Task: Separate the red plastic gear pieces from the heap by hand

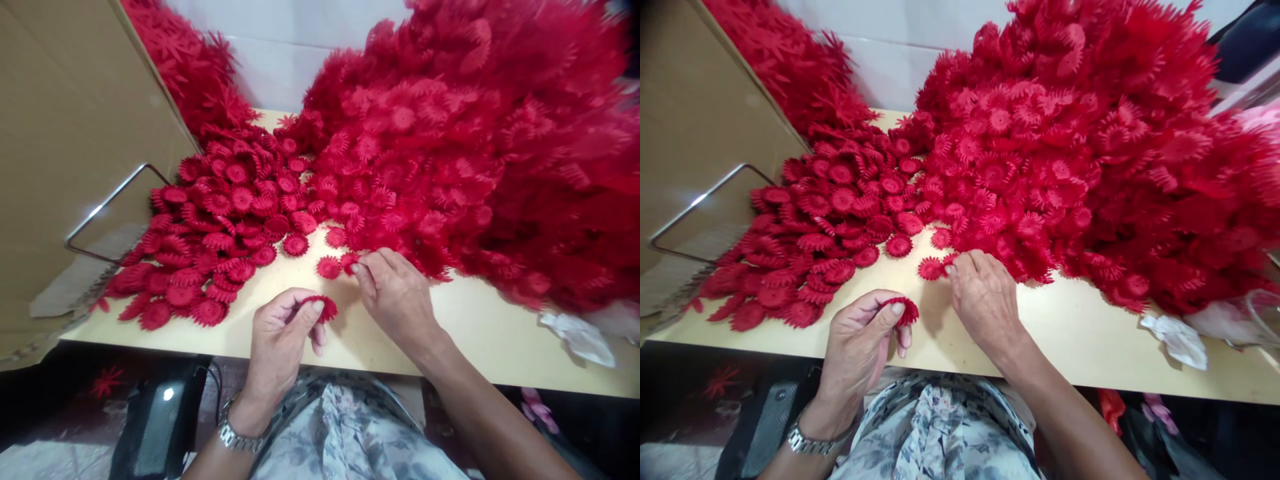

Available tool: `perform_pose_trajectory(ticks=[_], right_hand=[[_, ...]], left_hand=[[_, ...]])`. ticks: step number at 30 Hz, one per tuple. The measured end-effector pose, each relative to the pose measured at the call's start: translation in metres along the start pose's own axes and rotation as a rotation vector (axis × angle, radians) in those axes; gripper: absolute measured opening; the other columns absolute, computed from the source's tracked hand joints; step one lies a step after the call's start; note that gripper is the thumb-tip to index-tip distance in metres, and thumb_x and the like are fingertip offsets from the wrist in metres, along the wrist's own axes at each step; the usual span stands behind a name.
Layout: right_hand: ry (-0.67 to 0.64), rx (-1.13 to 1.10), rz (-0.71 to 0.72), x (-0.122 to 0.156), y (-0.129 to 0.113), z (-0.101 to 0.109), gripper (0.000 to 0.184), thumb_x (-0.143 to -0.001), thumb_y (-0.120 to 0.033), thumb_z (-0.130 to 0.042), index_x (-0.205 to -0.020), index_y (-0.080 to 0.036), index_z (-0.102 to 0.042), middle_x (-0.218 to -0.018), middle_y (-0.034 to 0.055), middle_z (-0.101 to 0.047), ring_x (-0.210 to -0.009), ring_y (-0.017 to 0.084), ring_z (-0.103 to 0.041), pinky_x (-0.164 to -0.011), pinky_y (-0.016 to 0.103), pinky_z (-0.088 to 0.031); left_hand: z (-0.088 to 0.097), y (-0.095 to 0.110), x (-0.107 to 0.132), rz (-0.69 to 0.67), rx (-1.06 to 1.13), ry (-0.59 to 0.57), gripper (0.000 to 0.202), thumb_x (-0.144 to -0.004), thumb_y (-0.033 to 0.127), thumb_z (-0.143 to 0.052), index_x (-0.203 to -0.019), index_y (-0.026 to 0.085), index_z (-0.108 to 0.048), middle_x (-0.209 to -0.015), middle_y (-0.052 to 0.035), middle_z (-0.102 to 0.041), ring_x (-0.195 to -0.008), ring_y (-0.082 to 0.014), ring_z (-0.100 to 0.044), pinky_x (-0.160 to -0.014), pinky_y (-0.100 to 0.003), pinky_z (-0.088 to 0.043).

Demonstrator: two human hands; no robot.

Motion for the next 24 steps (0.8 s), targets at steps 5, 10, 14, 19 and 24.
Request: perform_pose_trajectory(ticks=[5, 10, 14, 19, 24], right_hand=[[0.003, -0.027, 0.028, 0.003, -0.002, 0.005, 0.019, -0.087, -0.026, -0.048, -0.076, -0.016, -0.06, -0.074, 0.0062, -0.059, -0.072, 0.018, -0.054, -0.066, 0.028, -0.041], [-0.079, -0.56, 0.027, 0.002, -0.024, 0.019, 0.014, -0.086, -0.024, -0.052, -0.076, -0.016, -0.059, -0.066, 0.0, -0.055, -0.061, 0.01, -0.051, -0.056, 0.021, -0.04], [-0.2, -0.766, 0.039, 0.003, -0.04, 0.01, 0.014, -0.079, -0.026, -0.062, -0.071, -0.016, -0.055, -0.067, -0.0013, -0.055, -0.063, 0.009, -0.051, -0.058, 0.021, -0.041], [-0.313, -0.862, 0.003, 0.005, -0.038, -0.003, 0.007, -0.079, -0.015, -0.057, -0.073, -0.016, -0.054, -0.066, -0.0023, -0.052, -0.062, 0.009, -0.049, -0.058, 0.021, -0.039], [-0.202, -0.872, -0.124, 0.007, -0.028, -0.005, 0.013, -0.083, -0.017, -0.05, -0.07, -0.017, -0.051, -0.063, -0.0026, -0.047, -0.058, 0.009, -0.044, -0.055, 0.022, -0.036]], left_hand=[[0.005, 0.001, -0.002, -0.02, -0.071, 0.077, 0.023, -0.074, 0.031, -0.064, -0.06, 0.015, -0.054, -0.045, 0.0062, -0.044, -0.036, -0.0033, -0.035, -0.032, -0.015, -0.025], [-0.001, 0.006, -0.005, -0.092, -0.133, 0.062, 0.034, -0.078, 0.037, -0.06, -0.054, 0.016, -0.047, -0.049, 0.006, -0.037, -0.043, -0.0046, -0.029, -0.037, -0.016, -0.023], [-0.002, 0.003, -0.007, -0.116, -0.122, 0.046, 0.04, -0.078, 0.038, -0.06, -0.051, 0.016, -0.041, -0.049, 0.0066, -0.029, -0.046, -0.0053, -0.024, -0.04, -0.018, -0.021], [-0.002, -0.001, -0.004, -0.134, -0.092, -0.003, 0.037, -0.083, 0.04, -0.052, -0.055, 0.017, -0.044, -0.052, 0.0059, -0.032, -0.046, -0.006, -0.027, -0.041, -0.019, -0.025], [-0.004, -0.003, 0.001, -0.146, -0.11, -0.084, 0.021, -0.084, 0.034, -0.053, -0.071, 0.018, -0.056, -0.055, 0.004, -0.049, -0.049, -0.0077, -0.043, -0.045, -0.019, -0.035]])
Point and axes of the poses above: each hand's wrist, its own x-axis away from the middle knuckle, its own z-axis out of the back of the hand, y = z × x, the point moved 7 cm from there along -x, towards the middle knuckle
